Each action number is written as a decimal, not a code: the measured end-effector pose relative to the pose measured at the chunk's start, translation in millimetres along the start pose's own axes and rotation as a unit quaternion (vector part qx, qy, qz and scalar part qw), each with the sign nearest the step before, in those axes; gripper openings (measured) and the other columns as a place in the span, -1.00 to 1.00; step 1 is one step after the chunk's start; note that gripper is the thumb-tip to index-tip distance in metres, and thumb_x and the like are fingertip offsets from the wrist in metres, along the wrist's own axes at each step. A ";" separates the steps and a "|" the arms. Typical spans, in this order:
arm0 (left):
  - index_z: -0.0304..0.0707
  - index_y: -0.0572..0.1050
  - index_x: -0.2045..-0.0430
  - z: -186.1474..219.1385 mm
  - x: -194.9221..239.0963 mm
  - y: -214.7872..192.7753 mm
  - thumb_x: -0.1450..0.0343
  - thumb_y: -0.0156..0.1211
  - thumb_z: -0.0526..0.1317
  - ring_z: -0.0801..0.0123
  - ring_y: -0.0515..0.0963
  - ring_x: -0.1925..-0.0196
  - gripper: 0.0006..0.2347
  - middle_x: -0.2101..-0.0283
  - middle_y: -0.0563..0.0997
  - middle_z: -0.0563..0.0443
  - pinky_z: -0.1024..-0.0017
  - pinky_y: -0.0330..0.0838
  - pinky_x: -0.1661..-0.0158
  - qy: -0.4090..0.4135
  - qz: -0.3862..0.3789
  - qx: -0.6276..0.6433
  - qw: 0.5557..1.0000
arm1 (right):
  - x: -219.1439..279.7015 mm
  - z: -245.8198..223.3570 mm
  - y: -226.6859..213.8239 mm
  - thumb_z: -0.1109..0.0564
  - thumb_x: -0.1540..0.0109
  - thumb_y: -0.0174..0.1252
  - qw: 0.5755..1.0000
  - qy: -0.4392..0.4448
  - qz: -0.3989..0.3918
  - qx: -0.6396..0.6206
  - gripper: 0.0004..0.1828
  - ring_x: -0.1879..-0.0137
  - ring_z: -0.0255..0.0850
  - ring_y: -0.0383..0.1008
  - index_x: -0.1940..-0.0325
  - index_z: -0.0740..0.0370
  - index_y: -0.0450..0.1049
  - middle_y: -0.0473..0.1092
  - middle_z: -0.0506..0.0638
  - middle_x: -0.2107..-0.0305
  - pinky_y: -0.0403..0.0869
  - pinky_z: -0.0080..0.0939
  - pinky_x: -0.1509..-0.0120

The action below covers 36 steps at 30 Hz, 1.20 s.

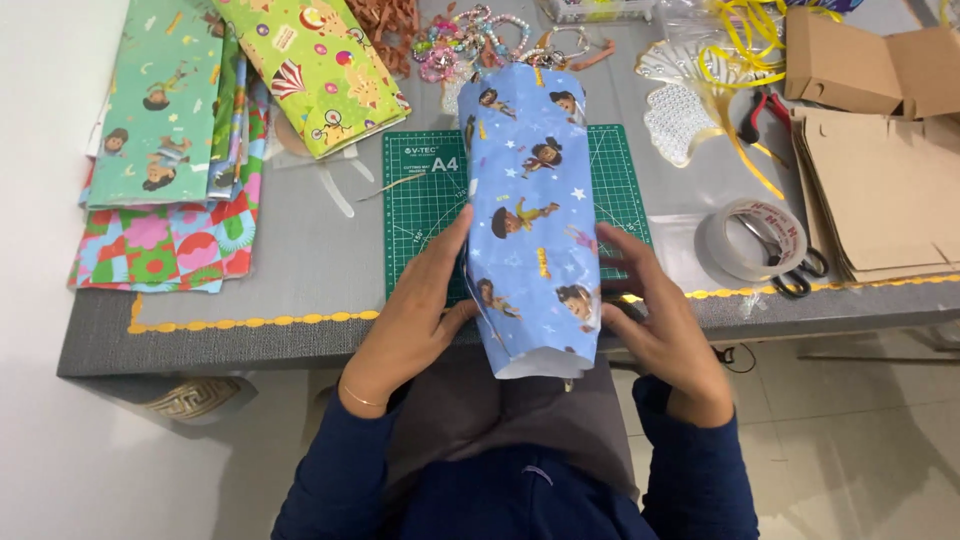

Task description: The person wraps a small cardboard box with blue patterned wrapping paper. They fold the paper around the box, secure it with clear tape, trim excess paper with scissors, and fold the ends to complete the wrapping.

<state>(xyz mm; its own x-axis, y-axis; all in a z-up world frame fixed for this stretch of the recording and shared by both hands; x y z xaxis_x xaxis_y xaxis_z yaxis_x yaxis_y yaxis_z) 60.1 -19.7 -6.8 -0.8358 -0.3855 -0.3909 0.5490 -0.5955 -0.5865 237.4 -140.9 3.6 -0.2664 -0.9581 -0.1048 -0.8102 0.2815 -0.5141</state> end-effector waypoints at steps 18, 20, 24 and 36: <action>-0.02 0.25 -0.40 -3.1 -19.1 -7.6 -0.43 0.25 -0.16 0.01 0.62 -0.03 -0.43 -0.18 0.48 -0.08 0.05 0.47 -0.03 -0.035 0.053 -0.099 0.993 | -2.1 -8.1 -7.2 0.27 -0.16 0.36 0.961 -0.184 0.190 0.085 -0.53 -0.36 0.19 0.42 -0.17 0.29 0.54 0.40 0.25 -0.25 0.44 0.13 -0.37; 0.03 0.17 -0.45 -2.5 -18.7 -4.8 -0.44 0.19 -0.11 0.06 0.62 0.07 -0.40 -0.18 0.43 -0.11 0.06 0.50 -0.01 -0.038 0.076 -0.182 0.980 | -0.2 -12.0 -6.0 0.31 -0.18 0.36 0.952 -0.192 0.209 0.112 -0.55 -0.35 0.19 0.43 -0.17 0.31 0.53 0.40 0.26 -0.25 0.46 0.12 -0.36; 0.01 0.12 -0.46 -3.4 -16.3 4.5 -0.52 0.10 -0.12 -0.01 0.60 -0.07 -0.45 -0.29 0.35 -0.22 0.07 0.46 -0.01 -0.041 0.103 -0.232 0.966 | 2.2 -9.3 -3.5 0.36 -0.17 0.37 0.940 -0.200 0.240 0.136 -0.59 -0.29 0.25 0.46 -0.11 0.34 0.54 0.42 0.28 -0.20 0.51 0.15 -0.28; -0.04 0.15 -0.45 -4.4 -17.7 -0.5 -0.34 0.22 0.18 -0.16 0.48 -0.28 -0.24 -0.38 0.28 -0.30 -0.07 0.39 -0.14 -0.024 0.094 -0.168 0.981 | 4.6 -31.9 0.8 0.39 -0.14 0.42 0.902 -0.285 0.268 0.182 -0.69 -0.24 0.29 0.50 0.04 0.32 0.62 0.54 0.20 0.01 0.54 0.20 -0.23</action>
<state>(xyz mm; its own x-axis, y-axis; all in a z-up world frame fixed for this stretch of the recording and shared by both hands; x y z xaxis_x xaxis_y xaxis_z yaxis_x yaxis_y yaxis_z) 74.6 -9.5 -2.7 -0.7143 -0.5035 -0.4861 0.6582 -0.2474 -0.7110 218.9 -143.4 29.9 -0.1728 -0.5900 -0.7887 -0.3919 0.7758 -0.4945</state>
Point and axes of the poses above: each hand's wrist, its own x-axis away from the middle knuckle, its own y-axis out of the palm, z = x × y, the point moved 9 cm from there along -x, towards the middle knuckle
